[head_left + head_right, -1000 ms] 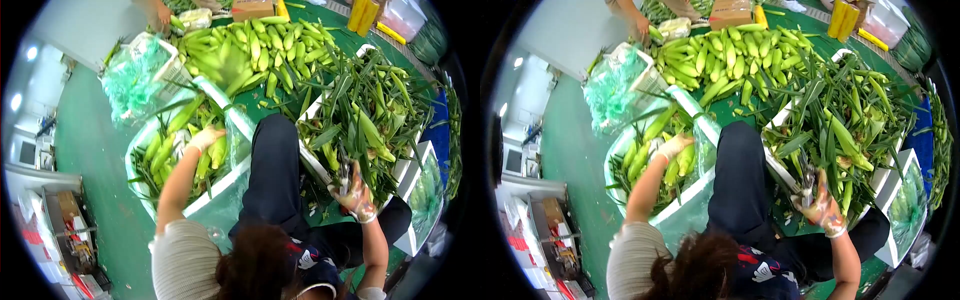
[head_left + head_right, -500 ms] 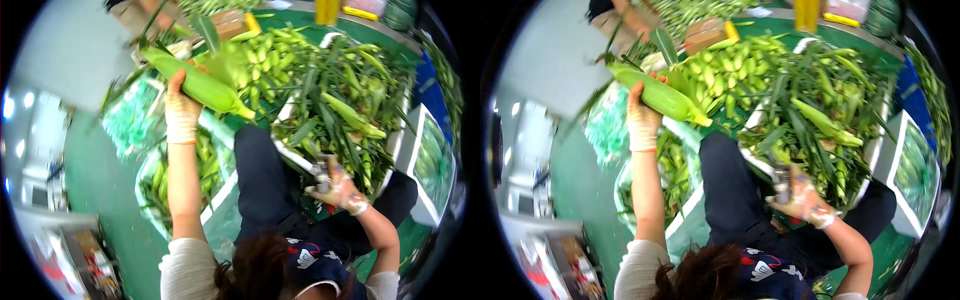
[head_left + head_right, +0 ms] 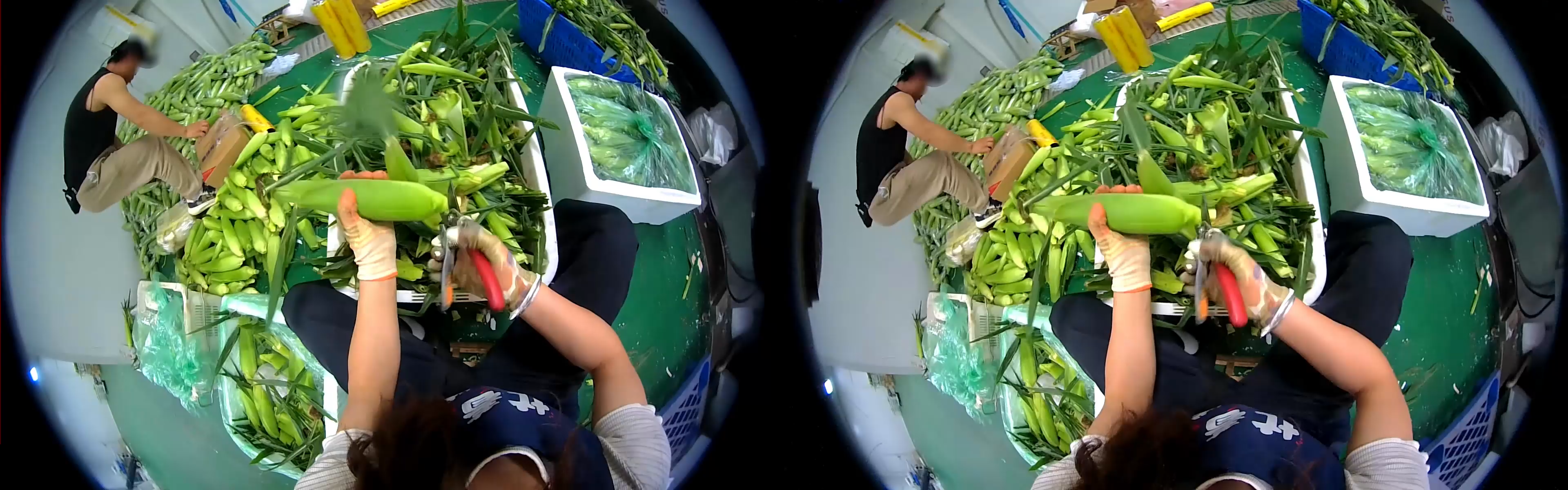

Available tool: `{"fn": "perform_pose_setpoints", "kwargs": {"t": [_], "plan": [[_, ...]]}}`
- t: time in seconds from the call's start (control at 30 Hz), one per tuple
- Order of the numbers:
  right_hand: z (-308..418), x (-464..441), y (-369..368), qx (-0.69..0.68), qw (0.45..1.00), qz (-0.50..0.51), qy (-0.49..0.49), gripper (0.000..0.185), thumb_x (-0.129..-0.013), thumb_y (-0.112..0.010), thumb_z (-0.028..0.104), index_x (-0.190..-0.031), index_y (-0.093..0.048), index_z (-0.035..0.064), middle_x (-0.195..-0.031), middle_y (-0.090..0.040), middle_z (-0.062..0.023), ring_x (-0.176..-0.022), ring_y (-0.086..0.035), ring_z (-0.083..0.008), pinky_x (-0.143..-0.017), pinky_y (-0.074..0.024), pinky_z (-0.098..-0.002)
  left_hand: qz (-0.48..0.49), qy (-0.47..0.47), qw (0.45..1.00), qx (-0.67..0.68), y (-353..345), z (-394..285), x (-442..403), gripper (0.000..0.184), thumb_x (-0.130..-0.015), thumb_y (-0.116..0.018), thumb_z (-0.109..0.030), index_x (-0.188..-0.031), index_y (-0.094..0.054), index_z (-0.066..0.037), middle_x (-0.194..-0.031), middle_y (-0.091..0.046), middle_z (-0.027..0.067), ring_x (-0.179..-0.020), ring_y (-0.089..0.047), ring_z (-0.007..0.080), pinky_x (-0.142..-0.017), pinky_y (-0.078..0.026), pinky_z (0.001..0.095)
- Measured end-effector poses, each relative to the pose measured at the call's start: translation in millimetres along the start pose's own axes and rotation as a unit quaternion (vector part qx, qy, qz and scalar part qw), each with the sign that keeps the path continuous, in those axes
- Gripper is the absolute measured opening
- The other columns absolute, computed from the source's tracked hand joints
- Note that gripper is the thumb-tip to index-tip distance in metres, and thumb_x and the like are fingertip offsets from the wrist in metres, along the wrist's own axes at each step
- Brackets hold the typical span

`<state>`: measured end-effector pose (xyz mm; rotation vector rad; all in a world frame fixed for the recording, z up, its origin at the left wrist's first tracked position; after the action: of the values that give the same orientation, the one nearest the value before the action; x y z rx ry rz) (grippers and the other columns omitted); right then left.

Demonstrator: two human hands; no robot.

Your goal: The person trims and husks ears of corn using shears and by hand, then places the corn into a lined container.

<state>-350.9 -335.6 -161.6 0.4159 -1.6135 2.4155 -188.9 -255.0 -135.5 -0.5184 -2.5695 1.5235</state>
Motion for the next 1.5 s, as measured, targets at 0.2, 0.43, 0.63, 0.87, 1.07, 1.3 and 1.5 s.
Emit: {"fn": "perform_pose_setpoints", "kwargs": {"t": [0.2, 0.43, 0.63, 0.87, 1.07, 1.3, 1.5], "plan": [[-13, 8, 20, 0.027, 0.994, -0.026, -0.103, 0.019, -0.085, -0.059, 0.023, -0.092, -0.055, 0.0058, -0.083, -0.056, -0.0062, -0.076, -0.058, -0.0216, -0.074, -0.0485, -0.0383, 0.029, 0.009, 0.995, -0.090, 6, 5, 11, 0.046, -0.075, -0.072, -0.030, -0.110, -0.052, -0.008, -0.099, -0.061, 0.0100, -0.098, -0.058, 0.0265, -0.093, -0.047, 0.0419], [-7, 39, 55, 0.524, 0.843, -0.101, -0.067, 0.045, -0.078, -0.070, 0.031, -0.101, -0.053, -0.0040, -0.067, -0.060, -0.0086, -0.059, -0.061, -0.0227, -0.061, -0.0529, -0.0325, -0.006, 0.144, 0.984, -0.108, 5, -14, -29, 0.045, -0.076, -0.070, -0.031, -0.107, -0.055, -0.003, -0.091, -0.063, 0.0121, -0.085, -0.062, 0.0288, -0.085, -0.051, 0.0438], [70, 37, -42, 0.805, 0.580, -0.014, 0.121, 0.078, -0.069, -0.074, 0.041, -0.118, -0.039, -0.0089, -0.105, -0.055, -0.0277, -0.100, -0.056, -0.0381, -0.089, -0.0458, -0.0408, 0.102, 0.285, 0.878, -0.372, -23, -17, -2, 0.056, -0.073, -0.070, -0.033, -0.113, -0.051, 0.002, -0.085, -0.063, 0.0155, -0.067, -0.064, 0.0247, -0.066, -0.055, 0.0373], [100, -5, -45, 0.679, 0.711, 0.165, 0.075, 0.069, -0.071, -0.078, 0.034, -0.115, -0.044, -0.0065, -0.097, -0.061, -0.0140, -0.091, -0.058, -0.0192, -0.079, -0.0487, -0.0316, 0.184, 0.449, 0.789, -0.375, -32, -8, 46, 0.057, -0.063, -0.069, -0.031, -0.104, -0.053, 0.005, -0.077, -0.062, 0.0167, -0.061, -0.063, 0.0250, -0.061, -0.053, 0.0340], [81, 16, -24, 0.517, 0.853, 0.051, -0.053, 0.024, -0.078, -0.073, 0.021, -0.077, -0.056, 0.0036, -0.058, -0.056, -0.0025, -0.045, -0.054, -0.0113, -0.043, -0.0457, -0.0263, 0.166, 0.491, 0.821, -0.241, -14, -10, 44, 0.055, -0.066, -0.068, -0.028, -0.107, -0.051, 0.004, -0.076, -0.060, 0.0158, -0.060, -0.062, 0.0264, -0.058, -0.053, 0.0353], [77, 5, -35, 0.860, 0.484, 0.000, 0.164, 0.068, -0.066, -0.075, 0.045, -0.103, -0.044, -0.0023, -0.094, -0.056, -0.0218, -0.093, -0.057, -0.0365, -0.083, -0.0428, -0.0416, 0.211, 0.221, 0.656, -0.690, -16, -30, 4, 0.054, -0.073, -0.070, -0.038, -0.107, -0.055, 0.001, -0.087, -0.065, 0.0190, -0.082, -0.065, 0.0272, -0.075, -0.051, 0.0339], [68, -45, -37, 0.868, 0.466, 0.003, 0.172, 0.057, -0.064, -0.076, 0.038, -0.096, -0.051, -0.0025, -0.078, -0.062, -0.0196, -0.075, -0.063, -0.0349, -0.066, -0.0484, -0.0410, 0.177, 0.131, 0.387, -0.895, -40, -38, 5, 0.060, -0.071, -0.068, -0.047, -0.110, -0.055, -0.003, -0.088, -0.065, 0.0240, -0.086, -0.063, 0.0385, -0.078, -0.051, 0.0414]]}}
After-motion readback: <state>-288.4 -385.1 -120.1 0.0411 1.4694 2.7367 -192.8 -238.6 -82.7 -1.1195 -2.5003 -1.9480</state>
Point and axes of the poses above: each hand's wrist, its own x-axis away from the middle knuckle, its own y-axis out of the back of the hand, z = x × y, the point moved 7 cm from there along -x, towards the middle knuckle
